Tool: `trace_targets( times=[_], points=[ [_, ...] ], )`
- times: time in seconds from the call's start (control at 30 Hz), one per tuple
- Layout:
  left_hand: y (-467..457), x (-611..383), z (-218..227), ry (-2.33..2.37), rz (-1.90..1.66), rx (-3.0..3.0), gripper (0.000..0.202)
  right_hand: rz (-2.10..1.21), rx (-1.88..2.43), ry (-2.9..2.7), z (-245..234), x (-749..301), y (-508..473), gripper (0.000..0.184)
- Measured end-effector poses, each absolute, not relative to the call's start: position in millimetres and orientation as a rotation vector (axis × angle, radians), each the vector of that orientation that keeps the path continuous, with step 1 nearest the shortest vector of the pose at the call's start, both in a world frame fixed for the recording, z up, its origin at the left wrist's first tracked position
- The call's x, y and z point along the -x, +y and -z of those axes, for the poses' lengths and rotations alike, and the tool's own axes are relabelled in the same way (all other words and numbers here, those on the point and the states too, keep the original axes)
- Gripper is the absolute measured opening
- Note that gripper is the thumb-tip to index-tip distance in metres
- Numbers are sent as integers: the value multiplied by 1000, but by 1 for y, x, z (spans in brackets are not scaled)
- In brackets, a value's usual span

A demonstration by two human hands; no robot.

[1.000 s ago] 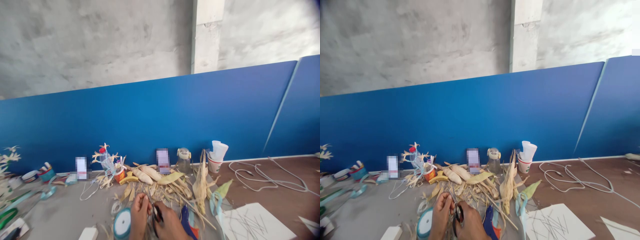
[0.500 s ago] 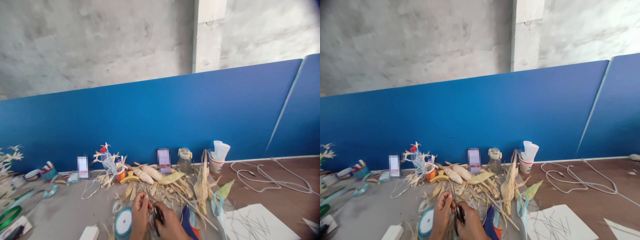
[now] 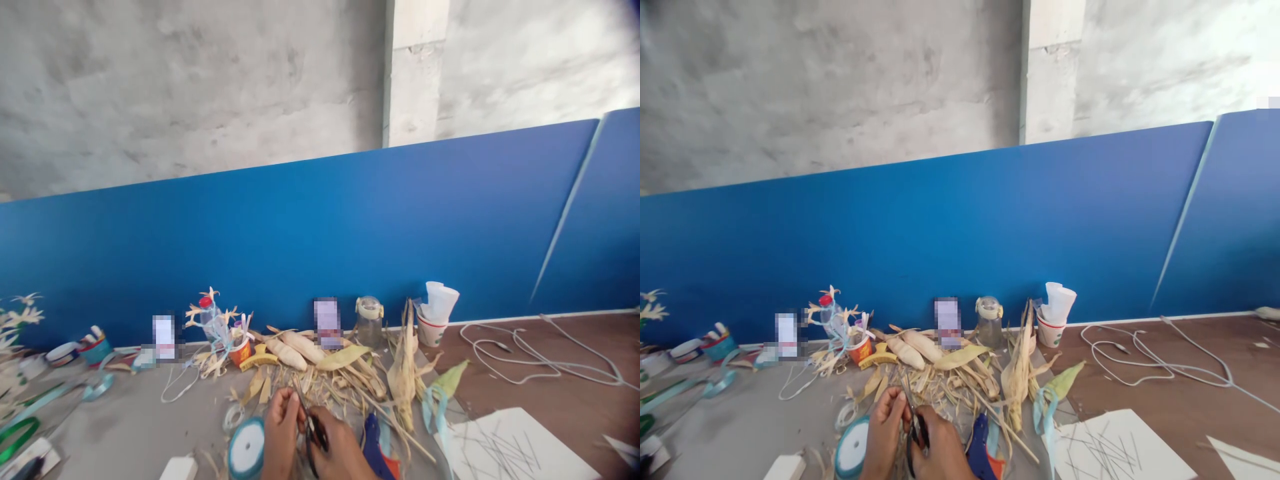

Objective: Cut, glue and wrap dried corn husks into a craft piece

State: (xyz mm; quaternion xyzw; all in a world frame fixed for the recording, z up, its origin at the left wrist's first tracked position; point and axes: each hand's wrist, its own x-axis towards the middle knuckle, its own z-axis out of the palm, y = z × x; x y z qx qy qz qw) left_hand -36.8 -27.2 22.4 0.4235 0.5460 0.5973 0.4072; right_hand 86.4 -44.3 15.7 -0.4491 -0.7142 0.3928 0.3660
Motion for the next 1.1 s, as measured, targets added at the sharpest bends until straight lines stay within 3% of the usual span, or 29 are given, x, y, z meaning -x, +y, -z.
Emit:
trace_targets(
  times=[0.53, 1.1],
  points=[
    [-26, 38, -21, 1340, -1496, -1032, 46, -1050, 1086, -1765, -6, -82, -42, 46],
    [-24, 41, -19, 1328, -1495, -1012, 43, -1118, 1115, -1679, -3, -81, -41, 39]
  ],
)
